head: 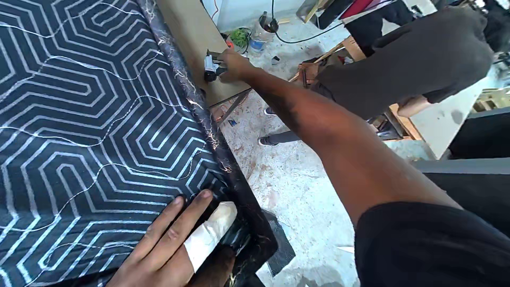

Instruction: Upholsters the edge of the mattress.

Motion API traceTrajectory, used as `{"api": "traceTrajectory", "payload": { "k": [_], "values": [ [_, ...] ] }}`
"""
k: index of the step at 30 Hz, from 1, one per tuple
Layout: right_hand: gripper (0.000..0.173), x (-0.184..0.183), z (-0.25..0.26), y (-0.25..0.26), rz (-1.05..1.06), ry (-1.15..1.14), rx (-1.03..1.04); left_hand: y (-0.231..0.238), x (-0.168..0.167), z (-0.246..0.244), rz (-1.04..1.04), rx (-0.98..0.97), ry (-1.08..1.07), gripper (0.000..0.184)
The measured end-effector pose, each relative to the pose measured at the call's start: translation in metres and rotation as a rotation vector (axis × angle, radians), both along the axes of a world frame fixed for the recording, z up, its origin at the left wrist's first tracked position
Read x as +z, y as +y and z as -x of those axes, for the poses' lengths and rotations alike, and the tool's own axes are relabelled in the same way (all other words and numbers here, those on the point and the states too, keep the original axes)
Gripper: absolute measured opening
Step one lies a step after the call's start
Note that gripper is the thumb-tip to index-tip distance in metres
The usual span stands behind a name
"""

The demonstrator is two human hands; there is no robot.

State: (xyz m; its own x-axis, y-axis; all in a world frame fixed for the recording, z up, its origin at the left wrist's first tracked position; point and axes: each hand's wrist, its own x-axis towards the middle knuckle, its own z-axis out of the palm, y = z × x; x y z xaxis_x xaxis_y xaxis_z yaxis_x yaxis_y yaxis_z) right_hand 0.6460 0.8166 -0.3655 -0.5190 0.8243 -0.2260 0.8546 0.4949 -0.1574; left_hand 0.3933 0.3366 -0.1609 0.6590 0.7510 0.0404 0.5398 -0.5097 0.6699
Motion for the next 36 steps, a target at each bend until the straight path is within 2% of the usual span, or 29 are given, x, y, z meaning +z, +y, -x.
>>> {"api": "traceTrajectory", "payload": {
  "k": [2, 4, 6, 8, 11, 14, 17, 21, 25, 29, 30, 32, 34, 36],
  "values": [
    [0.043, 0.034, 0.002, -0.031, -0.046, 0.219, -0.006, 0.002, 0.003, 0.003, -0.044, 0.095, -0.039, 0.032],
    [0.031, 0.087, 0.001, -0.083, -0.080, 0.447, -0.026, 0.005, 0.009, 0.006, -0.138, 0.125, 0.044, 0.030],
    [0.024, 0.148, -0.006, -0.154, -0.095, 0.606, 0.002, 0.010, 0.015, 0.004, -0.252, 0.103, 0.113, 0.021],
    [0.022, 0.201, -0.020, -0.231, -0.069, 0.691, 0.077, 0.019, 0.022, -0.004, -0.394, 0.092, 0.124, 0.020],
    [0.020, 0.241, -0.038, -0.329, -0.008, 0.667, 0.240, 0.037, 0.039, -0.014, -0.546, 0.066, 0.150, 0.021],
    [0.015, 0.237, -0.044, -0.385, 0.022, 0.607, 0.330, 0.042, 0.045, -0.019, -0.584, 0.021, 0.192, 0.020],
    [0.019, 0.230, -0.037, -0.409, -0.072, 0.481, 0.337, 0.037, 0.048, -0.015, -0.600, 0.015, 0.214, 0.018],
    [0.021, 0.237, -0.017, -0.422, -0.171, 0.295, 0.410, 0.018, 0.042, -0.013, -0.623, 0.061, 0.205, 0.018],
    [0.020, 0.242, 0.002, -0.422, -0.235, 0.202, 0.444, -0.003, 0.028, -0.008, -0.622, 0.171, 0.135, 0.016],
    [0.016, 0.240, 0.005, -0.415, -0.187, 0.216, 0.506, -0.046, 0.047, -0.013, -0.437, 0.176, -0.041, 0.016],
    [0.017, 0.237, 0.002, -0.414, -0.184, 0.266, 0.500, -0.057, 0.049, -0.019, -0.334, 0.136, -0.071, 0.020],
    [0.016, 0.235, -0.005, -0.416, -0.156, 0.360, 0.448, -0.070, 0.041, -0.029, -0.130, 0.068, -0.021, 0.041],
    [0.017, 0.232, -0.008, -0.419, -0.128, 0.403, 0.381, -0.073, 0.027, -0.034, -0.069, 0.045, 0.097, 0.069],
    [0.020, 0.230, -0.008, -0.422, -0.097, 0.431, 0.328, -0.071, 0.020, -0.037, -0.073, 0.048, 0.162, 0.088]
  ]
}}
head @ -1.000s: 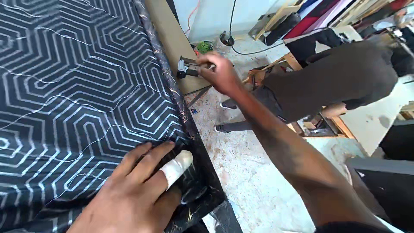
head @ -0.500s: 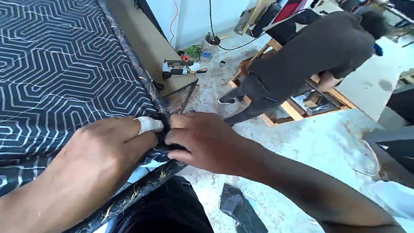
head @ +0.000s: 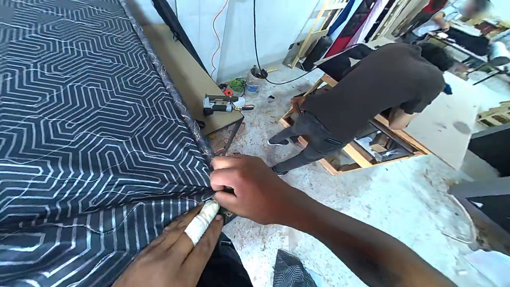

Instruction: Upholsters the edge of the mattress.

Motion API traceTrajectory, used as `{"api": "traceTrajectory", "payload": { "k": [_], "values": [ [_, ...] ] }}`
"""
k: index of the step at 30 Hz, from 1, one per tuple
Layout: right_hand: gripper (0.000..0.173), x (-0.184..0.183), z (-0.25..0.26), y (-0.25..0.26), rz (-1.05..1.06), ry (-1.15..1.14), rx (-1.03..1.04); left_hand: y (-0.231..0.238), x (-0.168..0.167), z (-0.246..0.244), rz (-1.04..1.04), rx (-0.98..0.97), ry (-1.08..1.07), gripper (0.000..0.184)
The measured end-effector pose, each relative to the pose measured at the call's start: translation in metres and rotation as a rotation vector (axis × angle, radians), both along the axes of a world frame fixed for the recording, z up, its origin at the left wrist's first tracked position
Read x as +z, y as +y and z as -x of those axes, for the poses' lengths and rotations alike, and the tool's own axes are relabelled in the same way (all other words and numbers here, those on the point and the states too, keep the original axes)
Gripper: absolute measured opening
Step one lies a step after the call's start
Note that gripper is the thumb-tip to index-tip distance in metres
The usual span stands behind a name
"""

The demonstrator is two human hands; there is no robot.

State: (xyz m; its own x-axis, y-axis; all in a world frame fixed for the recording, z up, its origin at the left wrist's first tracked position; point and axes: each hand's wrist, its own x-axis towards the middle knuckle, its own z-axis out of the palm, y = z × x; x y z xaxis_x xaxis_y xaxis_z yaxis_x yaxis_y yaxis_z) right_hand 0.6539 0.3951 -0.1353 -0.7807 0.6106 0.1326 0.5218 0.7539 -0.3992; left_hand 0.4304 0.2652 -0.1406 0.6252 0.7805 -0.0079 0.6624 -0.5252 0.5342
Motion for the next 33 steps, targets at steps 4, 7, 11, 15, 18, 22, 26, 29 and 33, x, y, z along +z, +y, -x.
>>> {"api": "traceTrajectory", "payload": {
  "k": [4, 7, 11, 15, 18, 22, 26, 29, 33],
  "values": [
    [0.022, -0.001, -0.002, -0.003, 0.082, 0.038, -0.042, 0.004, -0.004, 0.002, -0.037, 0.044, 0.065, 0.093],
    [0.018, -0.003, -0.006, -0.006, 0.079, 0.069, -0.041, 0.009, -0.009, 0.003, -0.118, 0.071, 0.162, 0.094],
    [0.021, -0.003, -0.018, -0.003, 0.043, 0.041, 0.043, 0.017, -0.013, -0.001, -0.187, 0.108, 0.250, 0.092],
    [0.025, 0.001, -0.036, 0.004, 0.130, -0.011, 0.171, 0.010, -0.017, -0.008, -0.202, 0.212, 0.283, 0.086],
    [0.025, 0.003, -0.050, 0.021, 0.129, 0.055, 0.186, 0.003, -0.013, -0.008, -0.162, 0.326, 0.346, 0.088],
    [0.022, 0.008, -0.053, 0.038, -0.022, 0.082, 0.268, -0.017, -0.003, -0.010, -0.036, 0.466, 0.402, 0.094],
    [0.020, 0.010, -0.033, 0.043, -0.157, -0.007, 0.418, -0.056, 0.015, -0.003, -0.029, 0.636, 0.250, 0.065],
    [0.020, 0.013, -0.017, 0.047, -0.213, -0.049, 0.492, -0.055, 0.023, -0.008, -0.372, 0.651, 0.107, 0.026],
    [0.022, 0.016, -0.002, 0.042, -0.274, -0.132, 0.536, 0.011, 0.006, -0.009, -0.592, 0.370, 0.140, 0.024]
  ]
}}
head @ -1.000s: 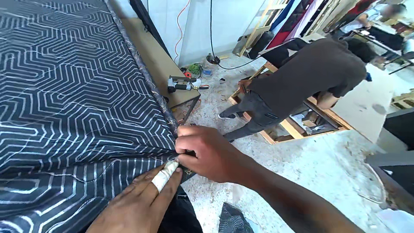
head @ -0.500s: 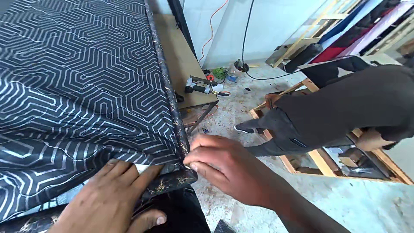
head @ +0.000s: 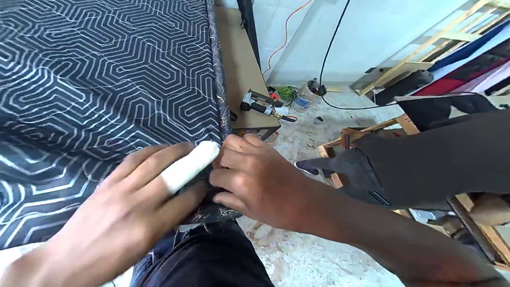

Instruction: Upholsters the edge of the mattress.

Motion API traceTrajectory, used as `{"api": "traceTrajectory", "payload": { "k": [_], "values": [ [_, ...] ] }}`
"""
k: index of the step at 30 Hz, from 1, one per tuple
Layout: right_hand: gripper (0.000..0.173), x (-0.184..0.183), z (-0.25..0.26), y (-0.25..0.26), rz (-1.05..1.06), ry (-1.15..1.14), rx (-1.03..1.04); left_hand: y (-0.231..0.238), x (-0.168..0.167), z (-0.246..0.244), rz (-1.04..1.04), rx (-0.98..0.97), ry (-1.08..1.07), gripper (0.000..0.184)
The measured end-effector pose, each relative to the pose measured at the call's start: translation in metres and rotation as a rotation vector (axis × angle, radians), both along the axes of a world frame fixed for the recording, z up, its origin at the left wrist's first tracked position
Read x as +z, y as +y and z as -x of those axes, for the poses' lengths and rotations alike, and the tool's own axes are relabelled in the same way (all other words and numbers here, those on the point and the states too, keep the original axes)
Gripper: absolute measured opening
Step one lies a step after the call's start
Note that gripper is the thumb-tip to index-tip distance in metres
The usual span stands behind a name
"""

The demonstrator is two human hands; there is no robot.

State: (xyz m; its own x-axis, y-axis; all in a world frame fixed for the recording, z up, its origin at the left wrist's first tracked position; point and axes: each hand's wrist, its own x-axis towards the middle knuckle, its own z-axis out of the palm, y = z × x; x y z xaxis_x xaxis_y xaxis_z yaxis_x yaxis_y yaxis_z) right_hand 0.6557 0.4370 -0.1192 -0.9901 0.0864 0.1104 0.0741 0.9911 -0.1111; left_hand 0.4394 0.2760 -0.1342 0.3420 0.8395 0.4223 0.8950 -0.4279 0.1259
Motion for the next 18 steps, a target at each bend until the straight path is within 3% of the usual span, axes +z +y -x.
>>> {"api": "traceTrajectory", "payload": {
  "k": [3, 6, 10, 15, 18],
  "values": [
    [0.026, 0.003, 0.001, -0.007, -0.050, -0.064, -0.057, 0.032, -0.010, 0.007, -0.047, -0.140, 0.030, 0.016],
    [0.024, 0.004, 0.000, -0.018, -0.109, -0.045, -0.136, 0.025, -0.023, 0.009, -0.041, -0.195, -0.139, 0.017],
    [0.017, -0.005, -0.005, -0.036, -0.026, 0.051, -0.249, 0.019, -0.037, 0.013, 0.021, -0.250, -0.331, 0.018],
    [0.021, -0.006, -0.002, -0.021, 0.225, -0.059, -0.172, 0.030, -0.042, 0.021, 0.183, -0.344, -0.452, 0.021],
    [0.023, -0.002, 0.001, -0.009, 0.258, -0.184, -0.070, 0.032, -0.040, 0.025, 0.284, -0.368, -0.507, 0.020]
  ]
}}
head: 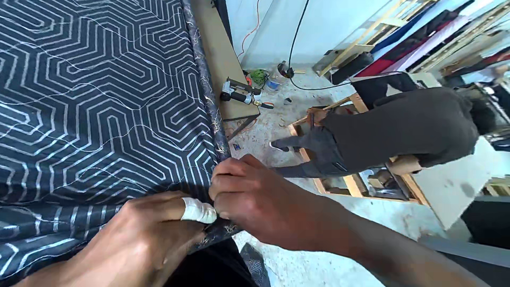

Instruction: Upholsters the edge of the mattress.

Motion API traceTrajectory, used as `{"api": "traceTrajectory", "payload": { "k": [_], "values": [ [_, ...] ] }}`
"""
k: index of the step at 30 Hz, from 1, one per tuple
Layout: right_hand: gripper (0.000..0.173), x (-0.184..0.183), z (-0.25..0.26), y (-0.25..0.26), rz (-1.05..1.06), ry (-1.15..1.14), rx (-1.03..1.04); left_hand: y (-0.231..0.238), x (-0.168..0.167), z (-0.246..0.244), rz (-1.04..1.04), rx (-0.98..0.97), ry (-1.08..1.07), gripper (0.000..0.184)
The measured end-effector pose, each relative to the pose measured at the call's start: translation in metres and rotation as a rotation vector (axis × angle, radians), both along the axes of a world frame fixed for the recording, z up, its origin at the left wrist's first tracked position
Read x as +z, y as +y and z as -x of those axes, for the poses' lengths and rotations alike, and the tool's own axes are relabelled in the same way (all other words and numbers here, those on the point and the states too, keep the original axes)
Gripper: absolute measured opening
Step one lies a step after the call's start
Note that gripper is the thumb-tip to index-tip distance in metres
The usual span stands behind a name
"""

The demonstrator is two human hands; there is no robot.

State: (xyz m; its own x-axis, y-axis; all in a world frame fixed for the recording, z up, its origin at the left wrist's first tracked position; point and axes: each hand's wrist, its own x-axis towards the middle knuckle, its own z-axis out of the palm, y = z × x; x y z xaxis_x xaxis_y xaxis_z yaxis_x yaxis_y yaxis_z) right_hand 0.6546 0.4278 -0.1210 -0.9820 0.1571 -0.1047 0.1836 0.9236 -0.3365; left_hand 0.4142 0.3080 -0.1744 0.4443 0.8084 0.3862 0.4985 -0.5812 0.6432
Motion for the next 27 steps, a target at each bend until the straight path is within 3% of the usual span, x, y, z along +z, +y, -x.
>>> {"api": "traceTrajectory", "payload": {
  "k": [4, 8, 12, 15, 19, 23, 27],
  "values": [
    [0.022, 0.001, 0.000, 0.011, 0.070, -0.081, 0.047, 0.004, 0.009, 0.003, 0.166, -0.051, -0.069, 0.016],
    [0.021, 0.007, -0.007, 0.036, 0.277, 0.039, 0.030, 0.012, 0.008, 0.013, 0.304, -0.155, -0.097, 0.019],
    [0.021, 0.012, -0.006, 0.054, 0.180, 0.133, -0.063, 0.024, 0.010, 0.021, 0.410, -0.164, -0.055, 0.026],
    [0.023, 0.009, -0.003, 0.047, 0.184, 0.043, -0.016, 0.025, 0.013, 0.022, 0.473, -0.150, -0.032, 0.027],
    [0.026, 0.012, -0.010, 0.032, 0.153, -0.157, 0.055, 0.023, 0.012, 0.019, 0.411, -0.181, 0.013, 0.024],
    [0.044, 0.026, -0.005, 0.022, 0.212, -0.371, 0.040, 0.021, 0.010, 0.019, 0.321, -0.209, 0.058, 0.023],
    [0.039, 0.035, 0.009, 0.018, 0.248, -0.484, 0.006, 0.027, 0.005, 0.025, 0.253, -0.295, 0.094, 0.028]
  ]
}}
